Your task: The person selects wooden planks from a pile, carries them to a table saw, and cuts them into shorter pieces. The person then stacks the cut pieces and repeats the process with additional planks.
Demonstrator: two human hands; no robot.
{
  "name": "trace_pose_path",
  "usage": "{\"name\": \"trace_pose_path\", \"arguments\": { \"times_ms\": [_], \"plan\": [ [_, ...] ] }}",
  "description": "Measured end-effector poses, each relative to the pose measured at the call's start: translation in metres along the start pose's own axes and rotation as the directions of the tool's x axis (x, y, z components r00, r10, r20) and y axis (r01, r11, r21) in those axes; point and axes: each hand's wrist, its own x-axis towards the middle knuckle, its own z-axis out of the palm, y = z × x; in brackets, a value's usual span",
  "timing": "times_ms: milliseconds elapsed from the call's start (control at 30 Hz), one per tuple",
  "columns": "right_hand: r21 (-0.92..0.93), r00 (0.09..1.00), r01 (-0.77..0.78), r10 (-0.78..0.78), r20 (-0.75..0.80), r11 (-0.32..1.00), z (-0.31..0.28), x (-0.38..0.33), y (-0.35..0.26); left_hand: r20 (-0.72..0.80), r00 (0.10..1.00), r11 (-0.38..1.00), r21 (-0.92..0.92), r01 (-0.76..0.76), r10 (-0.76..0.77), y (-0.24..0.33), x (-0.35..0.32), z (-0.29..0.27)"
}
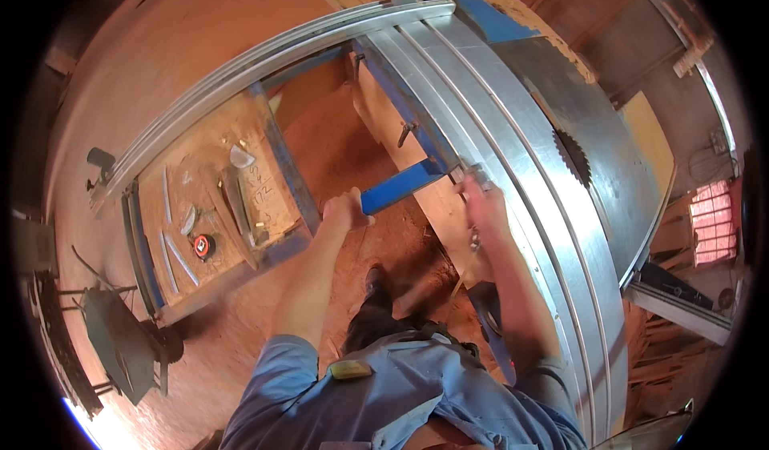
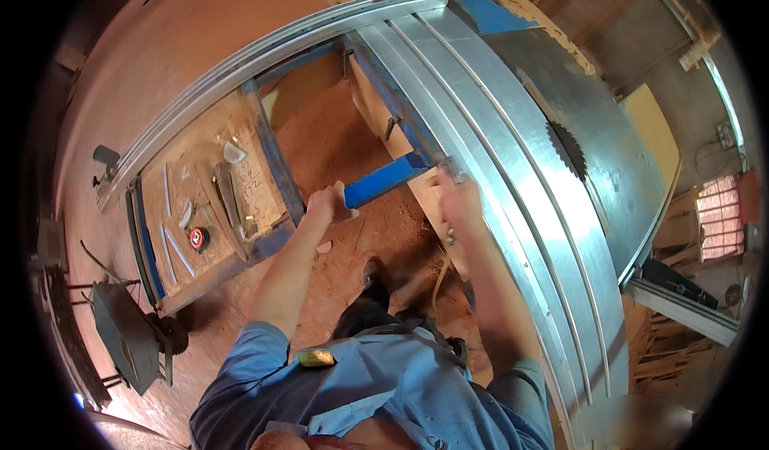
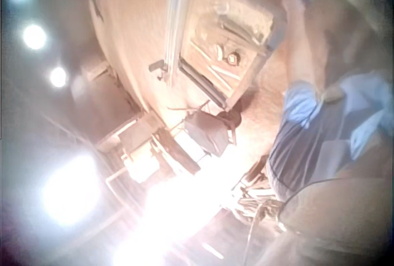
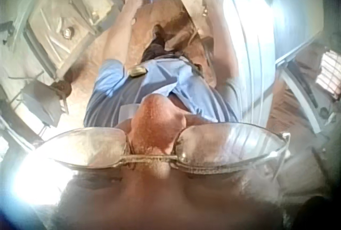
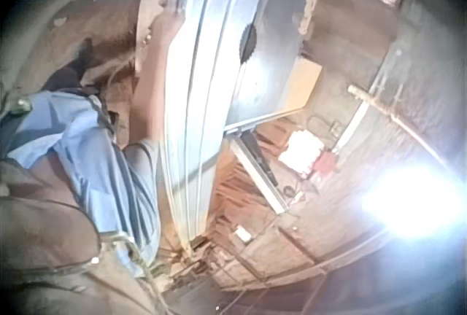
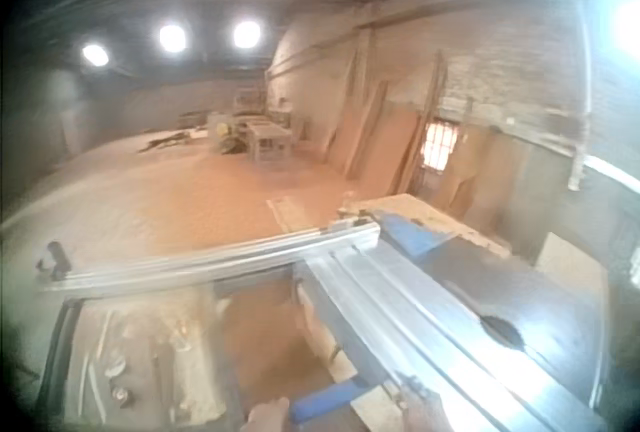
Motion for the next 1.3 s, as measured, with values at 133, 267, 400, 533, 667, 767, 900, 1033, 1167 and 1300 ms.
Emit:
{"name": "trace_pose_path", "arguments": {
  "times_ms": [133, 267, 400, 533, 667, 767, 900, 1033, 1167, 1300],
  "plan": [
    [0.154, 1.0, -0.008, 0.01, -0.013, 0.988, -0.041, -0.001, 0.038, -0.076, 0.996, 0.998, -0.03, 0.048, -0.051, -0.004, 0.006, 0.012],
    [0.207, 0.989, -0.014, 0.043, -0.139, 0.978, -0.078, -0.024, 0.077, -0.08, 0.994, 0.997, 0.004, 0.077, -0.077, 0.007, -0.001, 0.004],
    [0.184, 0.959, -0.073, 0.12, -0.257, 0.98, -0.123, -0.032, 0.1, -0.063, 0.996, 0.997, 0.035, 0.067, -0.065, 0.008, -0.005, 0.004],
    [0.192, 0.933, -0.168, 0.219, -0.286, 0.967, -0.173, -0.038, 0.115, -0.029, 0.997, 0.997, 0.036, 0.074, -0.073, 0.022, -0.005, 0.003],
    [0.219, 0.949, -0.148, 0.201, -0.244, 0.964, -0.189, -0.04, 0.111, -0.006, 0.998, 0.997, 0.042, 0.062, -0.062, 0.024, -0.006, 0.0],
    [0.227, 0.953, -0.147, 0.2, -0.227, 0.963, -0.184, -0.038, 0.087, -0.042, 0.993, 0.994, 0.015, 0.11, -0.109, 0.025, -0.009, -0.002],
    [0.203, 0.973, -0.153, 0.184, -0.142, 0.967, -0.181, -0.024, 0.067, -0.011, 0.996, 0.995, 0.049, 0.087, -0.086, 0.034, -0.013, -0.01],
    [0.22, 0.988, -0.116, 0.135, -0.072, 0.968, -0.163, 0.003, 0.048, -0.114, 0.993, 0.997, 0.075, 0.004, 0.005, 0.02, -0.007, 0.006],
    [0.207, 0.99, -0.127, 0.138, -0.037, 0.97, -0.143, 0.035, 0.029, 0.009, 0.999, 0.999, 0.0, 0.04, -0.04, 0.023, -0.008, -0.004],
    [0.248, 0.988, -0.11, 0.133, -0.08, 0.963, -0.117, 0.07, 0.016, 0.089, 0.991, 0.995, 0.011, 0.098, -0.099, 0.026, -0.009, -0.014]
  ]
}}
